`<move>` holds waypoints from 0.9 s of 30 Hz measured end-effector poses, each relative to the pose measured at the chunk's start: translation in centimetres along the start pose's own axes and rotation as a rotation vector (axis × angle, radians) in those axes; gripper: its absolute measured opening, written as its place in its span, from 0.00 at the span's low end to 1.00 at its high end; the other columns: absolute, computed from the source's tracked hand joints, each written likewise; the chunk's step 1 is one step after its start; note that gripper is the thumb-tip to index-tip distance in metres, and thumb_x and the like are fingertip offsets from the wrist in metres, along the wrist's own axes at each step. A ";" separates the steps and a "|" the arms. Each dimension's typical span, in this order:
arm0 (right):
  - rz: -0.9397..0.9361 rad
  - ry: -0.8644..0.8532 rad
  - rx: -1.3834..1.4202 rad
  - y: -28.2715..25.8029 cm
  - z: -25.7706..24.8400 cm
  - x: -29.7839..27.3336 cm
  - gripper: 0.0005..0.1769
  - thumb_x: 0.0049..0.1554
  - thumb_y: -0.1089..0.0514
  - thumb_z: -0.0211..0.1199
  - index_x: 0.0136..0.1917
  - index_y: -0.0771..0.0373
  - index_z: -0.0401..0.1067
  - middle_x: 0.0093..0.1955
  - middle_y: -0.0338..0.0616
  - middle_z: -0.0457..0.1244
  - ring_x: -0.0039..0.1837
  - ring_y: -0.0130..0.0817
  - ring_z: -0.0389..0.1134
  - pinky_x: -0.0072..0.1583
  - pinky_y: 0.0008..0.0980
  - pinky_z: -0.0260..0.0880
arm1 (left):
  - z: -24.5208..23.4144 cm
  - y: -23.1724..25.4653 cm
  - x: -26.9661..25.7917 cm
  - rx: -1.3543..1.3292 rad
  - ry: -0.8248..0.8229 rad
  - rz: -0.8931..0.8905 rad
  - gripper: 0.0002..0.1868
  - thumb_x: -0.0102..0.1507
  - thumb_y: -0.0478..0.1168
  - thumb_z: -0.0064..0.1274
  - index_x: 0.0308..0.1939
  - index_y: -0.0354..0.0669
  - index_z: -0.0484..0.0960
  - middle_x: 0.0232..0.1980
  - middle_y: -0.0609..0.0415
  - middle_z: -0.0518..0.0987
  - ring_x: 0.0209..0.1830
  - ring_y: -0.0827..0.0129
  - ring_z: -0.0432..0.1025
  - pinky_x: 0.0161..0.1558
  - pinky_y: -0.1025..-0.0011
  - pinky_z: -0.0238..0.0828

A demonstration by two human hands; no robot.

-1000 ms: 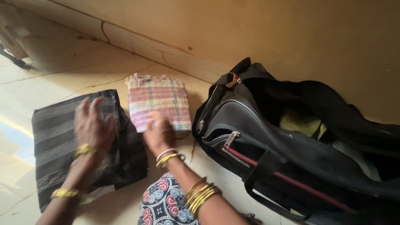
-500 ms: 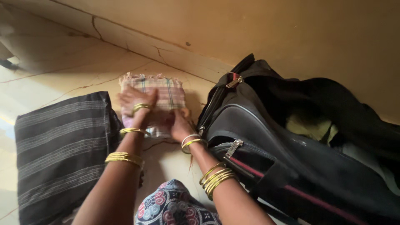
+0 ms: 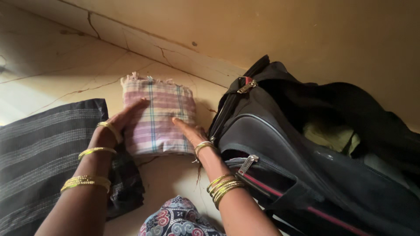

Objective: The person takes various clothes out of a black bag, folds them, and stacks them on the floor.

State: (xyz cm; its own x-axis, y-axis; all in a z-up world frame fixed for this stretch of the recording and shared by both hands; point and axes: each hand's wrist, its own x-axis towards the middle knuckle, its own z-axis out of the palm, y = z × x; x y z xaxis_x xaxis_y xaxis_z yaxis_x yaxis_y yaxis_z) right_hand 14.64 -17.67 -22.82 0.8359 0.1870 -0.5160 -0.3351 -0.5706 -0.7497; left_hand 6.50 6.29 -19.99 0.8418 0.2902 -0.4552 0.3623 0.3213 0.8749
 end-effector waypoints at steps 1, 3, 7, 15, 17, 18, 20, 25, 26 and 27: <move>0.017 -0.002 0.060 -0.1 -0.1 -0.7 0.71 0.38 0.16 0.65 0.77 0.69 0.57 0.79 0.62 0.54 0.80 0.53 0.56 0.77 0.43 0.58 | 0.1 0.3 -0.8 -0.025 -0.018 0.004 0.35 0.60 0.59 0.55 0.67 0.47 0.74 0.66 0.51 0.75 0.64 0.61 0.68 0.63 0.61 0.66; -0.050 -0.058 0.231 -1.2 0.0 -1.8 0.67 0.34 0.18 0.66 0.75 0.62 0.64 0.78 0.56 0.58 0.78 0.48 0.59 0.75 0.42 0.60 | 0.2 1.4 -2.3 -0.076 -0.043 0.010 0.33 0.61 0.59 0.54 0.66 0.48 0.76 0.65 0.53 0.77 0.63 0.63 0.71 0.62 0.62 0.69; -0.142 -0.146 0.530 -3.1 -1.0 -5.2 0.61 0.33 0.23 0.68 0.75 0.51 0.66 0.79 0.46 0.57 0.77 0.41 0.56 0.73 0.44 0.55 | 0.7 2.9 -3.5 -0.200 -0.063 0.045 0.31 0.62 0.58 0.53 0.65 0.49 0.79 0.63 0.58 0.82 0.60 0.68 0.75 0.60 0.65 0.73; -0.397 -0.151 0.529 -11.9 -3.8 -12.0 0.48 0.48 0.32 0.63 0.75 0.58 0.64 0.75 0.46 0.60 0.75 0.40 0.59 0.71 0.42 0.57 | -2.4 11.4 -6.5 -0.051 -0.112 0.403 0.29 0.64 0.56 0.56 0.63 0.45 0.78 0.56 0.53 0.81 0.51 0.67 0.76 0.53 0.65 0.76; -0.546 -0.105 0.519 -14.7 -3.2 -13.3 0.45 0.48 0.37 0.64 0.73 0.60 0.64 0.73 0.47 0.62 0.73 0.41 0.61 0.69 0.42 0.61 | -3.5 14.0 -9.6 0.015 -0.034 0.460 0.31 0.63 0.57 0.55 0.65 0.45 0.76 0.55 0.50 0.80 0.51 0.66 0.77 0.53 0.65 0.77; -0.598 -0.152 0.551 -15.8 -2.7 -14.0 0.43 0.49 0.38 0.64 0.73 0.60 0.64 0.72 0.50 0.63 0.71 0.42 0.64 0.67 0.43 0.64 | -4.2 14.8 -11.3 0.033 -0.018 0.501 0.33 0.63 0.58 0.55 0.67 0.45 0.74 0.57 0.50 0.80 0.52 0.66 0.77 0.54 0.64 0.77; -0.757 -0.223 0.561 -17.7 -0.9 -15.2 0.41 0.51 0.40 0.64 0.72 0.63 0.67 0.69 0.56 0.65 0.68 0.46 0.67 0.64 0.44 0.69 | -6.2 15.7 -14.9 0.080 0.127 0.472 0.35 0.62 0.59 0.52 0.70 0.51 0.69 0.60 0.52 0.79 0.56 0.65 0.76 0.52 0.59 0.77; -0.779 -0.074 0.387 -17.4 7.4 -15.6 0.46 0.51 0.42 0.67 0.77 0.57 0.57 0.74 0.53 0.59 0.72 0.45 0.60 0.69 0.42 0.60 | -12.7 9.6 -20.0 0.066 0.233 0.351 0.34 0.65 0.58 0.50 0.72 0.48 0.70 0.64 0.49 0.77 0.59 0.64 0.74 0.57 0.60 0.71; -0.703 -0.152 0.394 -15.1 9.7 -15.6 0.47 0.51 0.43 0.68 0.78 0.55 0.55 0.74 0.51 0.58 0.73 0.45 0.58 0.69 0.42 0.57 | -14.0 7.3 -20.3 0.042 0.245 0.311 0.34 0.65 0.57 0.49 0.72 0.47 0.70 0.65 0.49 0.77 0.60 0.63 0.73 0.58 0.61 0.70; -0.896 -0.188 0.411 -13.6 11.8 -15.3 0.42 0.55 0.43 0.65 0.76 0.64 0.64 0.71 0.59 0.66 0.72 0.50 0.67 0.70 0.42 0.64 | -15.3 5.0 -20.6 0.012 0.256 0.266 0.34 0.66 0.57 0.49 0.72 0.47 0.70 0.66 0.49 0.77 0.61 0.63 0.73 0.59 0.61 0.69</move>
State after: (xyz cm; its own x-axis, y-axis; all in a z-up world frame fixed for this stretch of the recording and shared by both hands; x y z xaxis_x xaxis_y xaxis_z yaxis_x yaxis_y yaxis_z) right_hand 1.28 -3.33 -9.65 0.7830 0.5560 0.2788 0.2307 0.1567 -0.9603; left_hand -15.11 15.72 -8.75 0.7803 0.5790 -0.2367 0.1499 0.1943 0.9694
